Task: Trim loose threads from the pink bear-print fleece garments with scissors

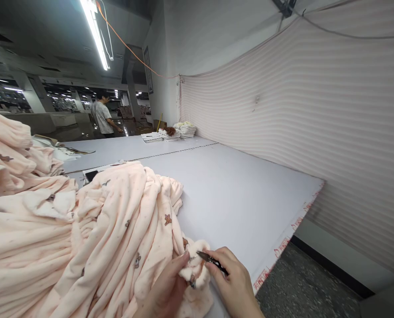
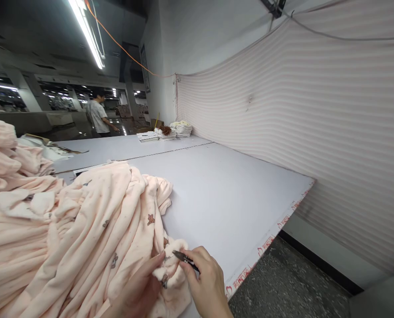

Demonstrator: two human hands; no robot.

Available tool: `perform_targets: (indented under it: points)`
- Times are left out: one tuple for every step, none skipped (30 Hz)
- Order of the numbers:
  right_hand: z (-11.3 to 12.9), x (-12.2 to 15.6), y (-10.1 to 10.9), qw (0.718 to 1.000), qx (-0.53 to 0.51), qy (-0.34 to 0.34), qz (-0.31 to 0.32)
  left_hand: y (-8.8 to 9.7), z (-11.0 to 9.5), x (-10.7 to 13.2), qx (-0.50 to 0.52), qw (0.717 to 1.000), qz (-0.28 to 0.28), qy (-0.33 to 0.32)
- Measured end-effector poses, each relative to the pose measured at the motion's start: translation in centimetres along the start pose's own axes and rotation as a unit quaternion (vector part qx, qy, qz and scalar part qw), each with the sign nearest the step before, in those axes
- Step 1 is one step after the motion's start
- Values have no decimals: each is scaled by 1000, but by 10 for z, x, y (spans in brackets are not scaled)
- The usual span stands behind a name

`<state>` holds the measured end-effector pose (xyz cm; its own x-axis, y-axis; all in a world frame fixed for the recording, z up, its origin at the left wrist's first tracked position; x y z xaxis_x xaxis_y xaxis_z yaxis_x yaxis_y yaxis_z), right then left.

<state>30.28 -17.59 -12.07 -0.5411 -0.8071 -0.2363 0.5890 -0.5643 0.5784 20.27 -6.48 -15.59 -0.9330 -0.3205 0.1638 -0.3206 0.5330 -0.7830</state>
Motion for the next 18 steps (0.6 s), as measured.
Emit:
perform_targets:
  points:
    - [-1, -2, 0, 1000, -20, -3, -1, 0, 0, 0, -5, 1000, -2, -1]
    - [-2, -4, 1, 999, -41, -6, -3, -1, 0, -1, -13, 1000, -4, 0]
    - [-4, -5, 2, 998, -63, -12, -10, -1, 0, -1, -22, 1000, -7, 1]
    - [-8, -6, 3, 996, -87, -21, -19, -1, -1, -2, -31, 999, -13, 0]
    - [-14, -4, 3, 993, -112, -33, -32, -1, -3, -2, -46, 999, -21, -2]
    - [-21, -1, 2, 988, -138, -48, -42, 0, -5, -2, -63, 997, -32, -5]
    - [-29, 5, -3, 984, -159, -66, -45, 2, -7, -2, -81, 996, -45, -7]
    - [-37, 12, -10, 980, -174, -85, -40, 6, -9, -2, -99, 993, -61, -7]
    - [-45, 20, -19, 979, -177, -99, -27, 11, -11, -3, -114, 990, -78, -6]
    - [-51, 29, -30, 980, -167, -110, -12, 16, -13, -3, -126, 988, -92, -2]
    - [-57, 38, -40, 984, -140, -114, 0, 21, -14, -4, -135, 986, -102, 4]
    - [-60, 45, -49, 990, -97, -105, 3, 25, -15, -4, -141, 984, -108, 6]
    - [-61, 50, -56, 994, -49, -99, 0, 29, -15, -5, -149, 983, -110, 6]
    - [-62, 53, -61, 996, -6, -92, 2, 32, -15, -5, -159, 981, -110, 2]
    - [-62, 55, -65, 996, 27, -81, 8, 34, -16, -5, -169, 980, -109, -4]
    - [-62, 55, -67, 996, 46, -69, 22, 36, -16, -4, -179, 978, -109, -12]
    - [-63, 54, -67, 996, 56, -52, 38, 37, -17, -4, -187, 976, -110, -20]
    - [-63, 53, -66, 996, 64, -31, 52, 38, -17, -3, -193, 974, -111, -28]
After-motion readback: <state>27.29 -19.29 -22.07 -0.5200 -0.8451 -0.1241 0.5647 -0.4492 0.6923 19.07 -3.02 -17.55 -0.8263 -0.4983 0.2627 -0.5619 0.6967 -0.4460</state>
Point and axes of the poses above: each hand's wrist, its own x-axis away from the middle knuckle, its own y-axis out of the back of the hand, z = x × y, the point moved 4 cm from there along -x, towards the middle knuckle, and after that the axes turned 5 degrees about z, right-handed, at the moved point
